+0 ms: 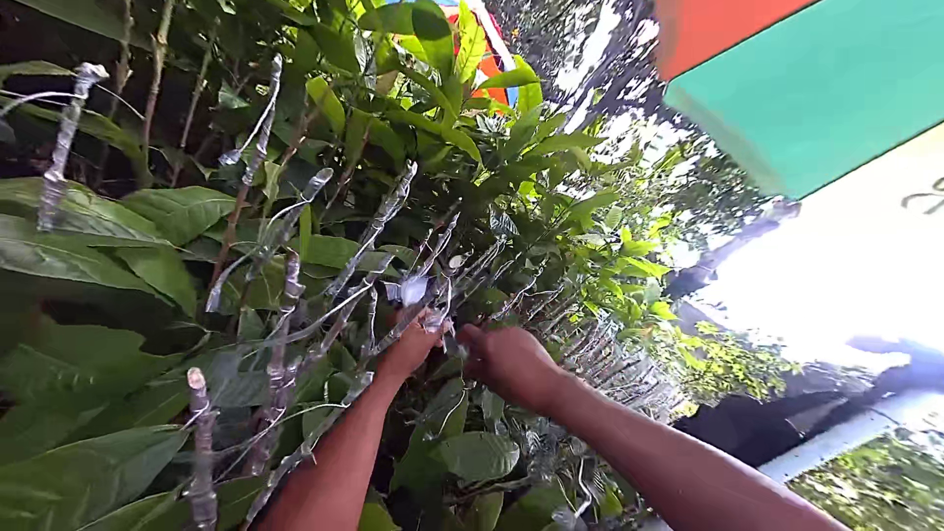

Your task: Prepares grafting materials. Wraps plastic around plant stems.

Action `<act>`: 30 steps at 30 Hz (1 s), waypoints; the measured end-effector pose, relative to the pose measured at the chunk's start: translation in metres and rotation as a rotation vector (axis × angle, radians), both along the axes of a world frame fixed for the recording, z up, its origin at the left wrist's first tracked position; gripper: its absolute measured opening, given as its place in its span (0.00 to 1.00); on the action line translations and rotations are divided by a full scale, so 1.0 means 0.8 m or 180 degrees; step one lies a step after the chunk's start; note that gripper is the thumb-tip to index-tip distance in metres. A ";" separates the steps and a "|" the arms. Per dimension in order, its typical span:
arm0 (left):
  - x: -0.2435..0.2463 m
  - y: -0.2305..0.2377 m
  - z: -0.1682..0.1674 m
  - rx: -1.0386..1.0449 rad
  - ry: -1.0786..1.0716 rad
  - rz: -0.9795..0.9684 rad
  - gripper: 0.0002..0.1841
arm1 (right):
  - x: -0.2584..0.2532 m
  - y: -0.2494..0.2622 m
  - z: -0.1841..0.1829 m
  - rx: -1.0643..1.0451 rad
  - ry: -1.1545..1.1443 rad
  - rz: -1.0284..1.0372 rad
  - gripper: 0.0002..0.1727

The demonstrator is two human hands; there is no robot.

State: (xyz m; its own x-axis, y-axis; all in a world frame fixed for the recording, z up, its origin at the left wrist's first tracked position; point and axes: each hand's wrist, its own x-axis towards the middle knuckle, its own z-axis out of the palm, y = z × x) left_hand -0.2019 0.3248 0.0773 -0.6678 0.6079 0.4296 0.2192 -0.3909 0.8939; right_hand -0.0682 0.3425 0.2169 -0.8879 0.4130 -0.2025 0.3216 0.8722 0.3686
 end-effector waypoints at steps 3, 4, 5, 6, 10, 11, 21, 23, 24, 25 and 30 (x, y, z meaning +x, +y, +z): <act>0.010 0.010 -0.006 -0.0243 0.0647 -0.0068 0.11 | -0.017 -0.041 0.018 -0.0812 -0.0004 0.0308 0.14; 0.012 0.012 -0.009 -0.0343 0.0932 -0.0177 0.13 | -0.024 -0.021 0.033 -0.1274 0.0139 0.0281 0.13; 0.013 0.013 -0.012 -0.0369 0.1318 -0.0200 0.15 | -0.028 0.012 0.045 -0.1538 0.0300 0.0263 0.15; 0.014 0.014 -0.017 -0.0324 0.1564 -0.0132 0.15 | -0.027 0.047 0.052 -0.1389 0.0419 0.0208 0.17; 0.001 0.000 -0.012 0.0039 0.1254 0.0237 0.14 | -0.009 0.070 0.025 0.0166 0.0099 -0.0262 0.18; 0.001 -0.005 -0.006 0.0049 0.1029 0.0186 0.13 | 0.004 0.053 0.020 0.0157 0.0080 -0.0288 0.18; 0.012 0.001 -0.007 -0.0144 0.1687 0.0068 0.13 | 0.016 0.066 0.074 -0.0462 0.0657 0.0151 0.21; 0.006 -0.011 0.006 -0.0298 0.1558 0.0208 0.15 | 0.023 0.030 0.033 0.0204 0.0388 0.0047 0.19; 0.006 -0.012 0.009 -0.0309 0.1577 0.0241 0.15 | 0.026 -0.002 0.022 0.0108 0.0353 0.0205 0.17; 0.010 -0.009 0.011 -0.0261 0.1713 0.0260 0.14 | 0.025 -0.022 0.025 -0.0227 0.0552 0.0437 0.16; 0.019 -0.010 0.016 -0.0451 0.1822 0.0003 0.18 | 0.025 0.040 0.066 -0.0004 0.0617 0.0534 0.17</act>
State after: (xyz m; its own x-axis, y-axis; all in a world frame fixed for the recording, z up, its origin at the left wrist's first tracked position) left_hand -0.1865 0.3171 0.0905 -0.3541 0.6852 0.6364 0.6826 -0.2758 0.6768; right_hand -0.0482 0.3743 0.2697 -0.9663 0.2565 -0.0224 0.2369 0.9197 0.3130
